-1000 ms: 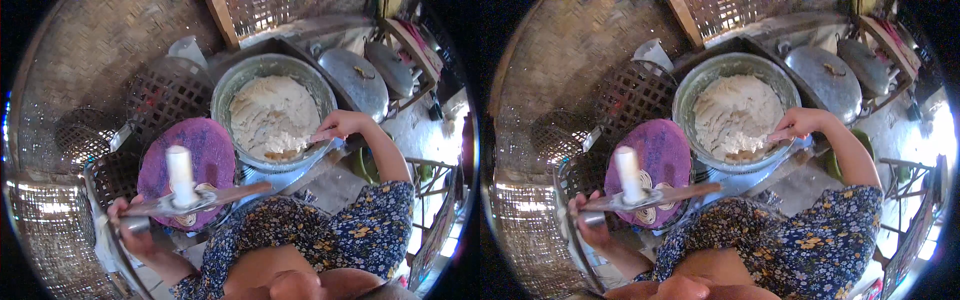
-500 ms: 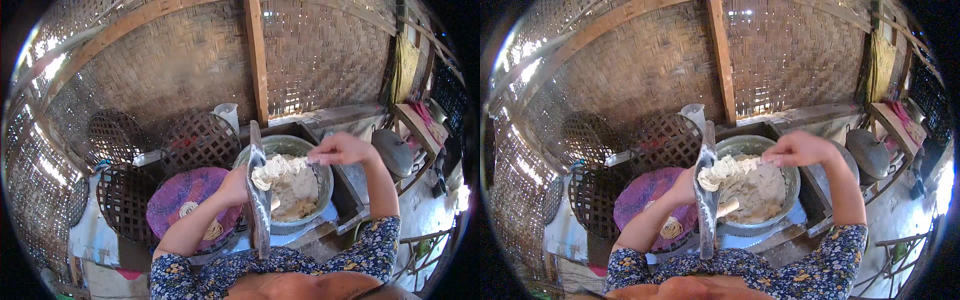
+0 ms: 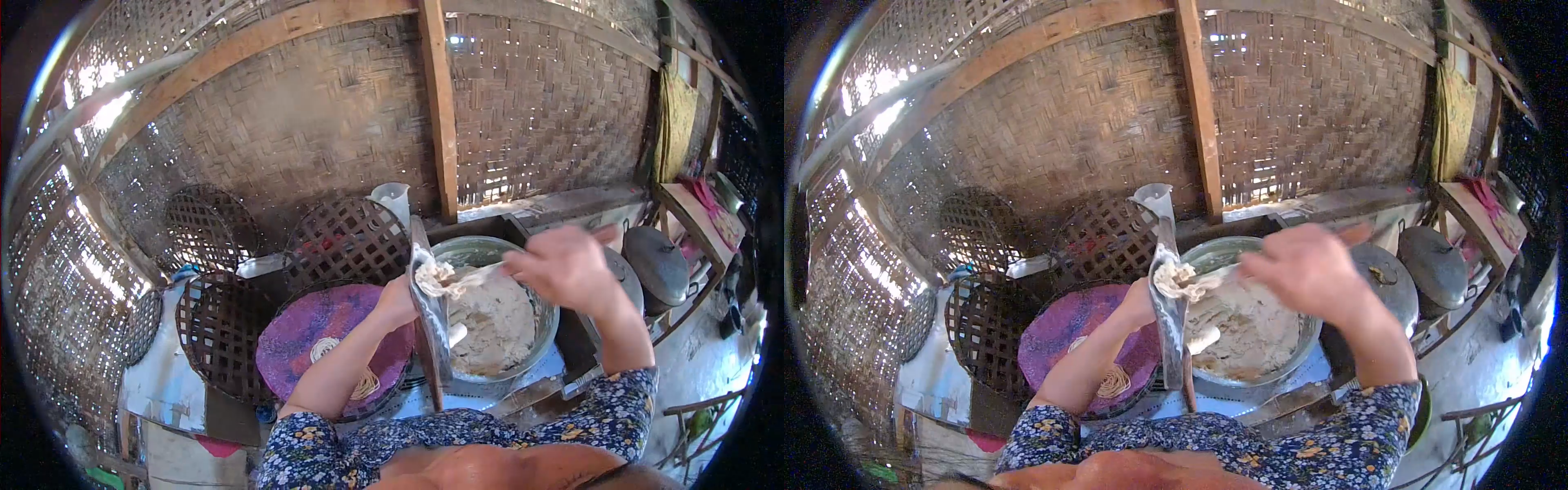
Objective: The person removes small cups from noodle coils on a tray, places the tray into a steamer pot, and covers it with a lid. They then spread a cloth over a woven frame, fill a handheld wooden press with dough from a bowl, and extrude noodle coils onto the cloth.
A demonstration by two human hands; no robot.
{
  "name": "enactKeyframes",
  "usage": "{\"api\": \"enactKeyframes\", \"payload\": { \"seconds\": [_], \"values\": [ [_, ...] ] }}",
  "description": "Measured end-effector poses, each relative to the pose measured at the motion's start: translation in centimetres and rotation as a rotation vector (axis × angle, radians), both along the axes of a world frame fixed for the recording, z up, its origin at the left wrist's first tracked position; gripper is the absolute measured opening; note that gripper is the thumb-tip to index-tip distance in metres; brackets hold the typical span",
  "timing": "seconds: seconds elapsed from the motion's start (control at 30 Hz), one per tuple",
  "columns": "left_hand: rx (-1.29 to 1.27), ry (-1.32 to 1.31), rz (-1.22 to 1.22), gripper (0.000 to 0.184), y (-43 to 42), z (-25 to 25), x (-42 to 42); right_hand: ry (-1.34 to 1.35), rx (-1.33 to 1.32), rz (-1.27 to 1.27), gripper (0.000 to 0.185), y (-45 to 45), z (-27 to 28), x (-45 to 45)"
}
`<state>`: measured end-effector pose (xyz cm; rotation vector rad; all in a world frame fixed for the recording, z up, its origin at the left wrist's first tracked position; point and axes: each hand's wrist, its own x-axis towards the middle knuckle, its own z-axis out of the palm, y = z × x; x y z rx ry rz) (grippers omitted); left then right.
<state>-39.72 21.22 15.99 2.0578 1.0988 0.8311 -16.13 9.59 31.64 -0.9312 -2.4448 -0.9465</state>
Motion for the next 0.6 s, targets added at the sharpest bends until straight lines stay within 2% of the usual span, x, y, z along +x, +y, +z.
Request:
{"api": "enactKeyframes", "payload": {
  "seconds": [0.07,0.1,0.2,0.23,0.3,0.33,0.4,0.43,0.5,0.57,0.6],
  "values": [
    [-0.159,-0.209,-0.059,0.049,1.5,-1.0,-1.0,0.235,0.080,-0.044,0.023,-0.1,0.5,2.0],
    [-0.250,-0.321,-0.118,0.055,1.9,-1.3,-1.1,0.299,0.075,-0.116,0.025,0.5,-0.2,2.8],
    [-0.499,-0.702,-0.268,0.054,1.7,-1.4,0.0,0.563,-0.014,-0.107,0.022,3.7,-7.0,2.6],
    [-0.399,-0.721,-0.383,0.057,1.3,-0.8,0.0,0.645,-0.065,-0.082,0.023,4.4,-9.5,2.5],
    [-0.269,-0.756,-0.515,0.031,2.8,-0.9,0.2,0.768,-0.199,-0.059,0.024,3.6,-11.8,2.0],
    [0.020,-0.685,-0.505,0.029,0.7,1.5,-0.4,0.812,-0.284,-0.063,0.024,2.8,-12.2,1.6],
    [-0.550,-0.805,-0.402,0.026,4.2,-3.0,-1.7,0.815,-0.370,-0.036,0.024,2.1,-11.6,0.9],
    [-0.309,-0.645,-0.327,0.027,3.7,-3.2,-1.6,0.774,-0.366,-0.012,0.024,2.0,-10.7,0.7],
    [-0.791,-0.990,-0.194,0.031,2.5,-2.1,-0.7,0.681,-0.336,-0.001,0.023,2.4,-9.3,1.3],
    [-0.259,-0.487,-0.198,0.035,1.7,-2.1,-0.5,0.565,-0.255,-0.030,0.022,2.6,-6.6,2.3],
    [0.084,-0.115,-0.066,0.038,0.7,-1.3,-0.5,0.472,-0.232,-0.064,0.021,2.2,-4.8,2.8]
  ]
}}
